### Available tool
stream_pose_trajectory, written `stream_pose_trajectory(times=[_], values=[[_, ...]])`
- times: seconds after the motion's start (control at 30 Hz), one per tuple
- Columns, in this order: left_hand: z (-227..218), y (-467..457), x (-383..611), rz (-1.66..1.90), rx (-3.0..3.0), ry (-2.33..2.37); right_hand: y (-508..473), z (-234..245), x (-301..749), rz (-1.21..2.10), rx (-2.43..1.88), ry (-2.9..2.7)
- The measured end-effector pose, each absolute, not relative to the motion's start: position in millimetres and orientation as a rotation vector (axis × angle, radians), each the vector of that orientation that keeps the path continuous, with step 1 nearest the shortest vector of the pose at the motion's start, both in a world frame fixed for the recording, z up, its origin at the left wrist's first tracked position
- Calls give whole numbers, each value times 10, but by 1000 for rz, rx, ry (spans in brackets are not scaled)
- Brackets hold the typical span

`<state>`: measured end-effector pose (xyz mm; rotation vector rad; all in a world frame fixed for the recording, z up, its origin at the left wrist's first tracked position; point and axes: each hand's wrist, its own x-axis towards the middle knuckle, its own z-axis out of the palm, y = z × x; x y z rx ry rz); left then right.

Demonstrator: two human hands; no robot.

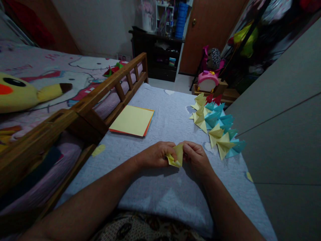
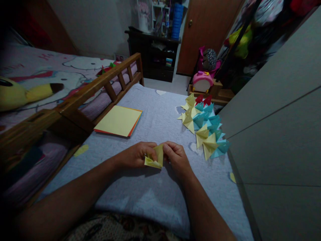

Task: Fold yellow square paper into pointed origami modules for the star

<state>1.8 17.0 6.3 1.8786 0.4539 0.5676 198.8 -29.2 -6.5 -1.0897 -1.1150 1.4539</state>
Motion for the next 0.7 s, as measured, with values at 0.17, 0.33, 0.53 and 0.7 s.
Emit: stream_pose_trajectory(times=[0.17, 0.33, 0.53, 0.7], values=[[97, 157, 21, 582, 1850, 408, -302, -12, 1977, 1442, -1103, -1150], [131, 150, 36, 589, 1833, 371, -299, 18, 1964, 1403, -1151, -1152], [120, 163, 34, 585, 1892, 375, -297, 26, 1966, 1277, -1190, -1230], [105, 159, 29, 586, 1906, 393, -304, 61, 1946, 1215, -1218, -1251]])
